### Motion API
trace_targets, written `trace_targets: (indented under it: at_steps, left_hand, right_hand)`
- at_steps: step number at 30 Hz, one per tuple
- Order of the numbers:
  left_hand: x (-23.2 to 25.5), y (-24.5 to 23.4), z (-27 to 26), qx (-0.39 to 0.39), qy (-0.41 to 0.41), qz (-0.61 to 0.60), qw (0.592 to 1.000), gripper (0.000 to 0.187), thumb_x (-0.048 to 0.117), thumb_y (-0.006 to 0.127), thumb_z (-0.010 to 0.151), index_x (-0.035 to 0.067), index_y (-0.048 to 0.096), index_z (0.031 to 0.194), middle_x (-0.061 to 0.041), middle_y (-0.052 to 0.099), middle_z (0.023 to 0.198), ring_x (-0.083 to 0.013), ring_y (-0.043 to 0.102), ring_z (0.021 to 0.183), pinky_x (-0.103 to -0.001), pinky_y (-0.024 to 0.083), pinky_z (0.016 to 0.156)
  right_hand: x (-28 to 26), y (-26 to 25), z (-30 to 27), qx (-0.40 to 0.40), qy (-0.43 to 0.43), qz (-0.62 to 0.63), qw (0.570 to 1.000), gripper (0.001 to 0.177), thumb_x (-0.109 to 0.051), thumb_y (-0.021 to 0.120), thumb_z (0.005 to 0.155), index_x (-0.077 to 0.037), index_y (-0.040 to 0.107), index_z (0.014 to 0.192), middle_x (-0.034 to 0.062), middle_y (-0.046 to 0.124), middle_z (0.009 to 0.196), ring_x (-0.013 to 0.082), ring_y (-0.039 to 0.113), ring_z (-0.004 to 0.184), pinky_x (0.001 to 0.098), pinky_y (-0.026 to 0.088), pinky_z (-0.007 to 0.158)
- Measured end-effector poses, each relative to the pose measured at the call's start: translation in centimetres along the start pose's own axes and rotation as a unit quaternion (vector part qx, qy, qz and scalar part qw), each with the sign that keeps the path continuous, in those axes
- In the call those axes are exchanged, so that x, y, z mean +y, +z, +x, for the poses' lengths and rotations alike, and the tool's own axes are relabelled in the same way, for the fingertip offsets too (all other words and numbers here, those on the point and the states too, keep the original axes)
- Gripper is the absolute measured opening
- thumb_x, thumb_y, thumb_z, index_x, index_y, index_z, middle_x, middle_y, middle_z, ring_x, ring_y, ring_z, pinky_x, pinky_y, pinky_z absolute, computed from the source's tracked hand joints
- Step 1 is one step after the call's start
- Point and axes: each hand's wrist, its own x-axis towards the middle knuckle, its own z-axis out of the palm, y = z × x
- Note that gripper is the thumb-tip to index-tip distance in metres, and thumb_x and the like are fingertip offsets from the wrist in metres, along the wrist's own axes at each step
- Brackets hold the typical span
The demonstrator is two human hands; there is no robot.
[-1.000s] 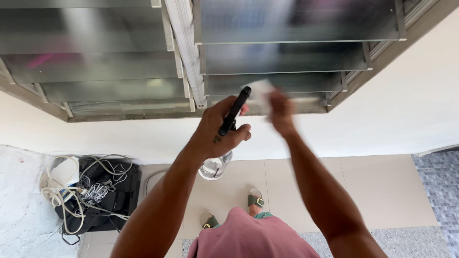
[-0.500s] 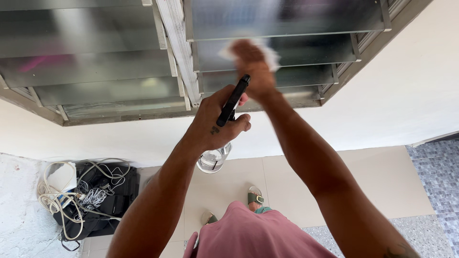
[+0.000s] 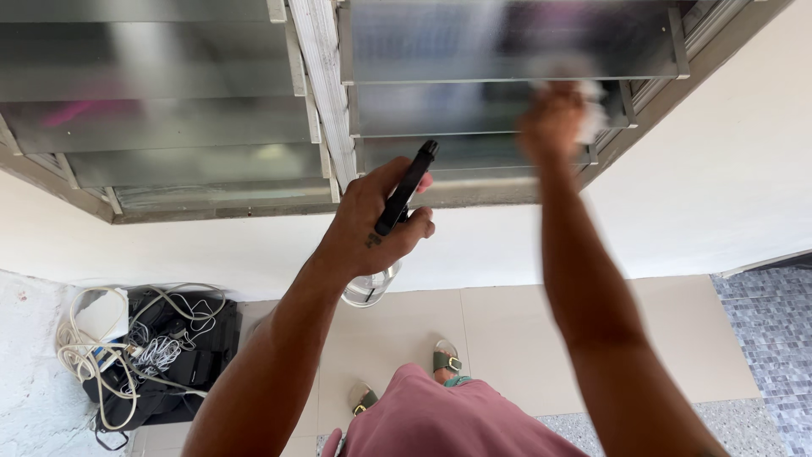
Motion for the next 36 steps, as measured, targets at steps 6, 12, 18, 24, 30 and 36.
trace_targets:
  at_steps: [6, 12, 18, 24, 30, 36]
  left_hand:
    - [1.0, 1.1, 0.6, 0.017, 0.069, 0.044, 0.996, 0.032, 0.004, 0.071, 0.081, 0.005, 0.060, 0.111, -0.009, 0.074, 0.088, -0.0190, 0.079, 0.072, -0.032, 0.058, 0.067]
    - [1.6, 0.5, 0.5, -0.015, 0.001, 0.010, 1.000, 0.027, 0.009, 0.065, 0.087, 0.006, 0.058, 0.113, -0.009, 0.075, 0.075, -0.0165, 0.080, 0.070, -0.031, 0.057, 0.063]
    - [1.6, -0.3, 0.1, 0.005, 0.013, 0.012, 1.000, 0.024, 0.007, 0.066, 0.088, 0.005, 0.058, 0.112, -0.006, 0.071, 0.078, -0.0137, 0.081, 0.073, -0.030, 0.059, 0.061]
    - [1.1, -0.4, -0.9, 0.004, 0.008, -0.034, 0.999, 0.026, 0.004, 0.064, 0.088, 0.004, 0.058, 0.113, -0.009, 0.071, 0.075, -0.0162, 0.079, 0.071, -0.029, 0.058, 0.060]
    - [1.0, -0.4, -1.1, 0.011, 0.073, 0.022, 0.997, 0.032, 0.001, 0.067, 0.083, 0.004, 0.060, 0.114, -0.009, 0.074, 0.077, -0.0157, 0.079, 0.070, -0.030, 0.058, 0.068]
    - [1.7, -0.7, -0.9, -0.052, -0.001, -0.014, 0.999, 0.026, 0.006, 0.063, 0.087, 0.006, 0.058, 0.113, -0.006, 0.075, 0.072, -0.0135, 0.079, 0.071, -0.030, 0.058, 0.064]
  right_hand:
    - [-17.2, 5.6, -4.1, -0.049, -0.280, 0.126, 0.950, 0.045, -0.014, 0.049, 0.101, -0.003, 0.049, 0.145, 0.0182, 0.046, 0.155, 0.0348, 0.039, 0.147, 0.0487, 0.027, 0.123]
    - [-9.4, -1.9, -4.5, -0.093, -0.399, 0.222, 0.885, 0.064, 0.008, 0.055, 0.082, -0.005, 0.057, 0.144, 0.0165, 0.050, 0.155, 0.0305, 0.040, 0.148, 0.0437, 0.028, 0.126]
    - [3.7, -7.1, -2.2, -0.018, -0.093, 0.108, 0.990, 0.043, -0.014, 0.040, 0.109, -0.006, 0.053, 0.149, 0.0184, 0.051, 0.155, 0.0341, 0.047, 0.144, 0.0461, 0.035, 0.121]
    - [-6.0, 1.5, -1.1, 0.024, -0.068, 0.029, 0.997, 0.047, -0.014, 0.044, 0.103, -0.006, 0.053, 0.148, 0.0202, 0.051, 0.154, 0.0352, 0.045, 0.143, 0.0491, 0.033, 0.121]
    - [-20.9, 2.5, -5.7, -0.048, -0.313, 0.107, 0.942, 0.046, -0.018, 0.049, 0.102, 0.000, 0.054, 0.144, 0.0228, 0.055, 0.150, 0.0356, 0.041, 0.144, 0.0508, 0.029, 0.122]
    - [-7.0, -4.8, -5.6, -0.027, -0.341, 0.260, 0.903, 0.045, -0.025, 0.040, 0.116, 0.000, 0.044, 0.153, 0.0158, 0.048, 0.161, 0.0248, 0.039, 0.153, 0.0396, 0.029, 0.128]
